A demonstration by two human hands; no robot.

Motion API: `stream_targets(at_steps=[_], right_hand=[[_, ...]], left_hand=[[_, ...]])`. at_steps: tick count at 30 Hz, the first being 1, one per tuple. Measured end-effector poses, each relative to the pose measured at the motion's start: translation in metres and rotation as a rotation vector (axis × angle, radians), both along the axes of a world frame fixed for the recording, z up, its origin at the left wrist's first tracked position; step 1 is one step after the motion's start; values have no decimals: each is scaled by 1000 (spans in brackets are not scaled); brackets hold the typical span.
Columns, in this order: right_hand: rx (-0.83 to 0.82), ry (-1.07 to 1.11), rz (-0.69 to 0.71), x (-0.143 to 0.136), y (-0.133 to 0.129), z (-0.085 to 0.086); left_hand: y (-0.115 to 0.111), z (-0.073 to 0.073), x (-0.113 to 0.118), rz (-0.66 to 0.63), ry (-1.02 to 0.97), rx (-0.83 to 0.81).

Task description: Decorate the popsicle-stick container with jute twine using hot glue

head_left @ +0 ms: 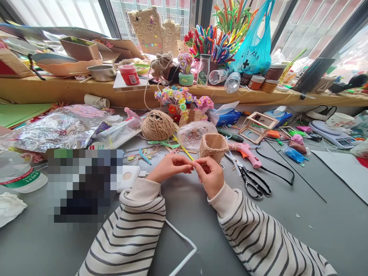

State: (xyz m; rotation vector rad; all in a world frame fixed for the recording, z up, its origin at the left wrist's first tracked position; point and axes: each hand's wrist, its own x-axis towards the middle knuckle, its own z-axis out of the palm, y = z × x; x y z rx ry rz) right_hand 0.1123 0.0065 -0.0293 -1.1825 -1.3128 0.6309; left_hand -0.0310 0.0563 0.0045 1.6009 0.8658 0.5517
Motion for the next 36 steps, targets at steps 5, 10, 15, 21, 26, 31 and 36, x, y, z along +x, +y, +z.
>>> stream_targets(at_steps=[5, 10, 15, 21, 26, 31, 36], right_hand=[[35, -152, 12, 3, -2, 1], [110, -356, 25, 6, -5, -1], [145, -486, 53, 6, -7, -7], [153, -597, 46, 6, -8, -10], [177, -584, 24, 7, -8, -9], [202, -553, 20, 6, -6, -7], [196, -432, 6, 3, -5, -3]], left_hand=[[3, 0, -5, -4, 120, 157], [5, -2, -8, -80, 207, 290], [6, -6, -8, -120, 248, 304], [6, -9, -6, -122, 262, 331], [4, -7, -5, -99, 255, 318], [4, -4, -4, -69, 235, 326], [3, -1, -4, 27, 198, 235]])
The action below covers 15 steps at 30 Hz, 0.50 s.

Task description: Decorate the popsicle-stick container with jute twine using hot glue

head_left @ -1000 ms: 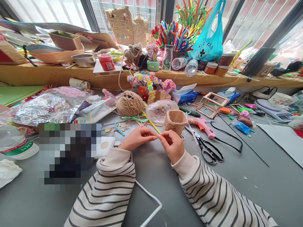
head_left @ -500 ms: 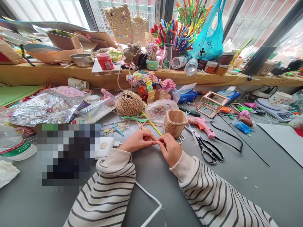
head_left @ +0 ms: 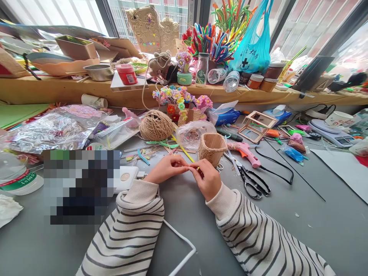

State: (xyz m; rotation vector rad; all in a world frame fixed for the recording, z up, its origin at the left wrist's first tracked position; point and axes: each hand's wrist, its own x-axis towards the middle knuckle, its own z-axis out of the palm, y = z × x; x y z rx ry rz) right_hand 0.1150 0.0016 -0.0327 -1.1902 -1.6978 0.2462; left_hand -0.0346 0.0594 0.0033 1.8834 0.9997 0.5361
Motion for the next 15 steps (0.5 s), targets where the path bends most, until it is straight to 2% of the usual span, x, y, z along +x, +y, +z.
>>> stream_targets(at_steps=[4, 8, 15], right_hand=[[-177, 253, 65, -2, -2, -1], [-343, 466, 113, -4, 0, -2], [-328, 553, 71, -5, 4, -1]], left_hand=[[0, -1, -2, 101, -134, -95], [1, -2, -4, 112, -211, -138], [1, -2, -2, 112, -202, -133]])
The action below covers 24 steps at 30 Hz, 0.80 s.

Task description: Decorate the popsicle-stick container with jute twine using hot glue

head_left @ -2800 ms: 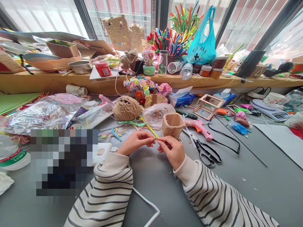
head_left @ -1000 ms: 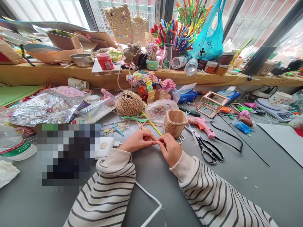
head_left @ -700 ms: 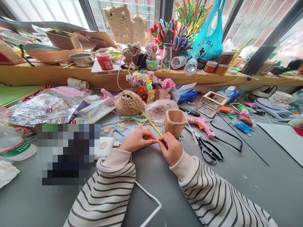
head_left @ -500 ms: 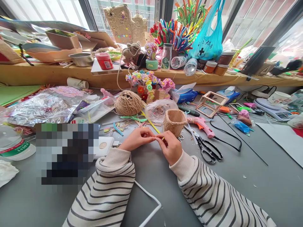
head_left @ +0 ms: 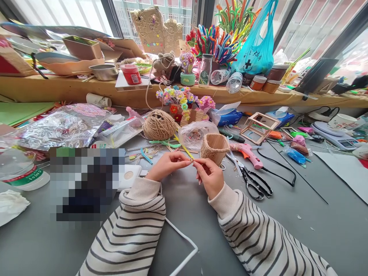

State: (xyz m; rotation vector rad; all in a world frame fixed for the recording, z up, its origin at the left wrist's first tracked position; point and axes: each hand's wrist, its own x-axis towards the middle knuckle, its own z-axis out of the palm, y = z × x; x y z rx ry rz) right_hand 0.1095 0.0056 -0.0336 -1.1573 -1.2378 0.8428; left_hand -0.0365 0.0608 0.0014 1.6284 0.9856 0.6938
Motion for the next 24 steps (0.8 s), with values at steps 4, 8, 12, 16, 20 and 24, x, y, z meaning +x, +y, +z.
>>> stream_targets(at_steps=[4, 8, 12, 16, 20, 24], right_hand=[[19, -20, -24, -2, 2, -1], [35, -44, -53, -5, 4, -1], [50, -84, -77, -5, 5, 1], [30, -56, -87, -5, 4, 2], [-40, 167, -39, -7, 2, 3], [-166, 387, 11, -11, -2, 6]], left_hand=[[-1, 0, 0, -4, 23, 3], [-1, 0, 0, 5, 45, 20], [-1, 2, 0, -13, 85, 88], [-2, 5, -1, -10, 103, 83], [-5, 9, -8, 104, -66, -14], [-8, 11, -12, -117, -100, -173]])
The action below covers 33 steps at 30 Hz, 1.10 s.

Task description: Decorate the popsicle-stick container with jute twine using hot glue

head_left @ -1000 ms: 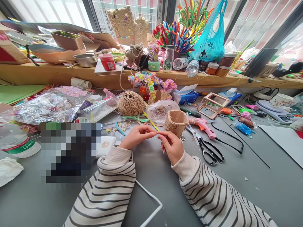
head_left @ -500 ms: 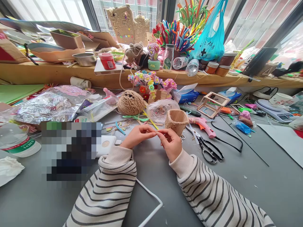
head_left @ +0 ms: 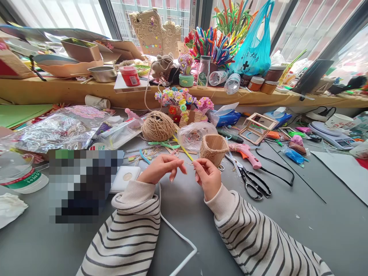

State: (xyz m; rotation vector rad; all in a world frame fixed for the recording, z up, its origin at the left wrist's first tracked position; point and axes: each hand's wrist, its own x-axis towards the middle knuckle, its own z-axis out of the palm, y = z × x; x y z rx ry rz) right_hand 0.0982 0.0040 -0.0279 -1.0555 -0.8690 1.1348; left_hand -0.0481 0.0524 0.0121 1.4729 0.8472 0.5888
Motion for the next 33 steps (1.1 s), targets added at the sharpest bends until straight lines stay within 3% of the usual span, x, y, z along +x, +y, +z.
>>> stream_targets(at_steps=[2, 3, 5, 9, 12, 33], right_hand=[[-47, 77, 27, -2, -1, 2], [-62, 110, 33, -2, 0, 3], [-85, 163, 28, -3, 1, 3], [-120, 173, 28, -2, 3, 0], [-144, 134, 53, -3, 3, -5], [-158, 93, 50, -2, 4, -9]], left_hand=[[-1, -2, 3, -237, 88, -155], [-2, -3, 6, -286, 119, -231], [-2, -7, 12, -218, 108, -306], [-1, -9, 18, 108, -12, -314], [0, -9, 17, 205, -57, -274], [1, -13, 14, 183, -67, -222]])
